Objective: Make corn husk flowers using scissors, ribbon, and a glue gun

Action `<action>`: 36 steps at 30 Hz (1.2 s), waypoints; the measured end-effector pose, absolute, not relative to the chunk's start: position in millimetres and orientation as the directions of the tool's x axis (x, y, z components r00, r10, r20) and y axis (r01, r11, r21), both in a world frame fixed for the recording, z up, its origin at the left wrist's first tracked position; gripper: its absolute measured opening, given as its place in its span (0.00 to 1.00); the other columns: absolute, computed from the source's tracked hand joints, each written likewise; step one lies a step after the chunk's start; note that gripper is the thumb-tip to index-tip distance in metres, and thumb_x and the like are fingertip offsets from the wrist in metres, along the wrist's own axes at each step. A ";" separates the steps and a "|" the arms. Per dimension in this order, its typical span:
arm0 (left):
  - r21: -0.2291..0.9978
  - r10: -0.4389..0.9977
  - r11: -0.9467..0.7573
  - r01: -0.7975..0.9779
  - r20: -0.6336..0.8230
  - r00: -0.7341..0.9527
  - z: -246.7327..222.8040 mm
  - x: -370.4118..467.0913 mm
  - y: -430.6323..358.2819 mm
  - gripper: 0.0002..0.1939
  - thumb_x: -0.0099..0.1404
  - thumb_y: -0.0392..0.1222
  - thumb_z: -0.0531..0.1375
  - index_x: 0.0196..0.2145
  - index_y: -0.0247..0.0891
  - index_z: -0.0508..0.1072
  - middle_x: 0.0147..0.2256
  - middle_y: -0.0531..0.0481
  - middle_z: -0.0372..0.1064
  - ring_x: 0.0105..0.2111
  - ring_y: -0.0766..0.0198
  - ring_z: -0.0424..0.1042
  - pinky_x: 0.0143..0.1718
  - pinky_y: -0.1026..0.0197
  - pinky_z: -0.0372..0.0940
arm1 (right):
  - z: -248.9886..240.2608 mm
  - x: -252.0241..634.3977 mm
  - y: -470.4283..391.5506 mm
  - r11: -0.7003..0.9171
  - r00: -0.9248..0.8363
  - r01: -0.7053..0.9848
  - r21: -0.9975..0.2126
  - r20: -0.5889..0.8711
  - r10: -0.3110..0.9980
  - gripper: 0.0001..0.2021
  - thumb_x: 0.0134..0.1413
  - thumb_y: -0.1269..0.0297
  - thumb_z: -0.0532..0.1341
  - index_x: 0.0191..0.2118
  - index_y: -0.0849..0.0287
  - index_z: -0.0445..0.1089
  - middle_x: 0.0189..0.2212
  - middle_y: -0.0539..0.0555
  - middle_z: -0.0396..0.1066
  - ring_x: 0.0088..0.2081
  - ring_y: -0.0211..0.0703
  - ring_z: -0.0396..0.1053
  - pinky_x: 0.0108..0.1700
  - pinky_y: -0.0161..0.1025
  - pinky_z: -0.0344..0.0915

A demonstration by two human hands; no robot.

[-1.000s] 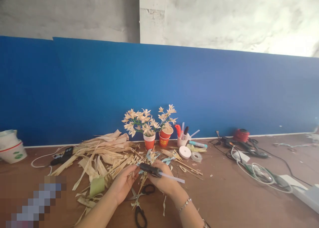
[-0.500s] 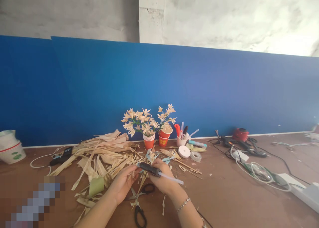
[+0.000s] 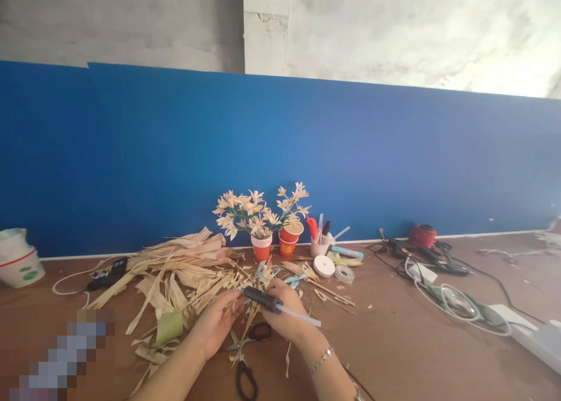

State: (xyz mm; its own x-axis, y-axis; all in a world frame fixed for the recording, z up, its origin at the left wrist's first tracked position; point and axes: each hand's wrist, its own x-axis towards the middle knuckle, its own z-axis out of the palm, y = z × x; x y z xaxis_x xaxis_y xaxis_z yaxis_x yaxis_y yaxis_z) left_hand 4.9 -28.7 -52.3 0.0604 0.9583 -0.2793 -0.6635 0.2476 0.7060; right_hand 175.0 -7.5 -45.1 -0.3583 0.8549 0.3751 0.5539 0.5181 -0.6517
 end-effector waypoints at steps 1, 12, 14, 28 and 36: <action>0.707 0.958 0.246 -0.663 -0.280 0.057 -52.5 4.9 -28.6 0.03 0.49 0.32 0.64 0.25 0.34 0.74 0.30 0.49 0.76 0.34 0.63 0.73 0.32 0.66 0.63 | -45.2 175.0 -7.4 0.517 -0.356 0.554 -0.653 0.375 0.856 0.07 0.42 0.77 0.57 0.22 0.61 0.69 0.27 0.52 0.67 0.28 0.37 0.66 0.32 0.32 0.61; 0.695 0.954 0.252 -0.673 -0.295 0.053 -52.4 4.9 -29.1 0.02 0.50 0.31 0.63 0.24 0.34 0.73 0.29 0.49 0.75 0.34 0.62 0.74 0.32 0.66 0.63 | -46.4 174.8 -7.0 0.512 -0.337 0.559 -0.652 0.385 0.859 0.08 0.40 0.79 0.57 0.22 0.61 0.69 0.26 0.52 0.67 0.28 0.38 0.66 0.32 0.32 0.61; 0.693 0.952 0.255 -0.674 -0.301 0.051 -52.2 5.0 -29.0 0.02 0.50 0.30 0.63 0.24 0.34 0.73 0.29 0.49 0.75 0.35 0.62 0.74 0.32 0.66 0.63 | -45.9 175.1 -7.1 0.509 -0.339 0.561 -0.653 0.380 0.861 0.08 0.40 0.79 0.57 0.22 0.61 0.69 0.27 0.52 0.67 0.28 0.38 0.66 0.32 0.32 0.61; 0.690 0.955 0.256 -0.677 -0.291 0.064 -54.9 4.8 -28.4 0.03 0.49 0.31 0.64 0.24 0.34 0.73 0.30 0.50 0.76 0.34 0.63 0.74 0.33 0.65 0.63 | -45.9 175.1 -7.3 0.507 -0.339 0.580 -0.638 0.377 0.862 0.08 0.40 0.79 0.57 0.21 0.61 0.69 0.27 0.52 0.67 0.27 0.37 0.66 0.31 0.32 0.61; 0.686 0.950 0.262 -0.679 -0.306 0.057 -53.8 5.3 -29.4 0.03 0.50 0.30 0.63 0.23 0.34 0.73 0.29 0.49 0.76 0.34 0.63 0.74 0.33 0.66 0.64 | -45.9 175.3 -7.3 0.507 -0.342 0.556 -0.659 0.374 0.862 0.08 0.39 0.79 0.56 0.21 0.60 0.69 0.27 0.51 0.67 0.27 0.37 0.66 0.31 0.32 0.61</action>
